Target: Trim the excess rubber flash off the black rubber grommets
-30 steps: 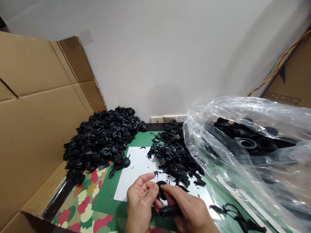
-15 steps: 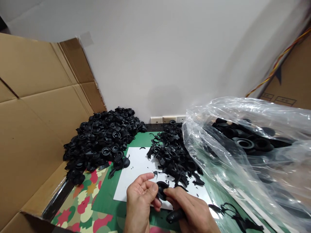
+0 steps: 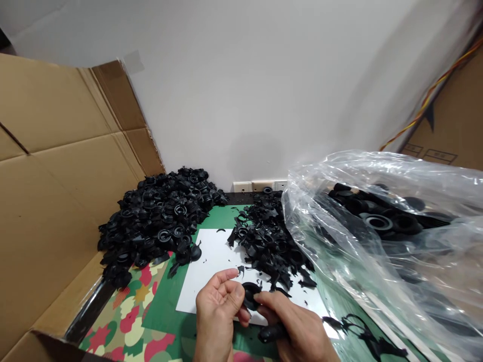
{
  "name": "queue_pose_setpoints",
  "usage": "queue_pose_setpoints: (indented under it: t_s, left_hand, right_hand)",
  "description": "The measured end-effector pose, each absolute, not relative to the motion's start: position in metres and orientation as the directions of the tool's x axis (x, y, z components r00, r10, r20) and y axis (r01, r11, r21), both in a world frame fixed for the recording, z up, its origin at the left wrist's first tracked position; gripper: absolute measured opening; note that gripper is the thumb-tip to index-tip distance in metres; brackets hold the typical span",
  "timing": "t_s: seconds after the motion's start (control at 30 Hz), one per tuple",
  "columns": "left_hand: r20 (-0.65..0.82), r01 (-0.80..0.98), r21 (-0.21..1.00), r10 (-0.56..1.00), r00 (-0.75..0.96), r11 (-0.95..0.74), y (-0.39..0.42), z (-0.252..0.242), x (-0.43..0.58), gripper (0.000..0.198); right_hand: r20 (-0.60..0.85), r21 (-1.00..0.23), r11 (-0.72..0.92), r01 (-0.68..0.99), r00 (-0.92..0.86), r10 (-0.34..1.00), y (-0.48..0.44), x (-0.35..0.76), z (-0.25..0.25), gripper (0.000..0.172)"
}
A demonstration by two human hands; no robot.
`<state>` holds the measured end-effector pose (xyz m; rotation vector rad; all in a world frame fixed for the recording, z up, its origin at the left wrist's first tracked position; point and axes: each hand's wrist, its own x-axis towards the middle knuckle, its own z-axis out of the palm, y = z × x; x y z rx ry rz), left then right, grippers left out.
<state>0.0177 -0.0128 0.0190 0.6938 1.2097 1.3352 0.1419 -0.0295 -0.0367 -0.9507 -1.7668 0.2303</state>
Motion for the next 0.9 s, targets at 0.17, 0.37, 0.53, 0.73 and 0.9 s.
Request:
queue_pose_setpoints:
  t_s: [0.17,0.37,0.53,0.73,0.9]
  left_hand:
    - [-0.27,-0.335,0.919,0.951,-0.153,0.207,-0.012,0.019,0.015,0.039]
    - [-0.27,-0.329,0.922,0.949,-0.164,0.205,-0.014,0.017,0.019,0.038]
    - [-0.191,-0.327,0.94,0.945,-0.265,0.098,-0.015,0.017,0.026,0.037]
    - [-0.225,-0.303,0.939,0.957,-0.182,0.163,-0.013,0.019,0.024,0.038]
    - [-0.22,-0.297,0.942,0.957,-0.192,0.157,-0.011,0.021,0.019,0.038]
  right_hand:
    - [0.723,-0.545,0.673,0.5,-0.126,0.679,-0.029,0.139,-0.046,0.034]
    - [0.744,-0.472,0.655,0.59,-0.133,0.655,-0.026,0.136,-0.045,0.029]
    - [0.723,-0.457,0.626,0.632,-0.145,0.675,-0.028,0.137,-0.037,0.024]
    - [0.642,-0.641,0.533,0.553,0.006,0.766,-0.033,0.133,-0.036,0.024]
    - [0.535,-0.75,0.385,0.538,0.152,0.831,-0.036,0.134,-0.041,0.016]
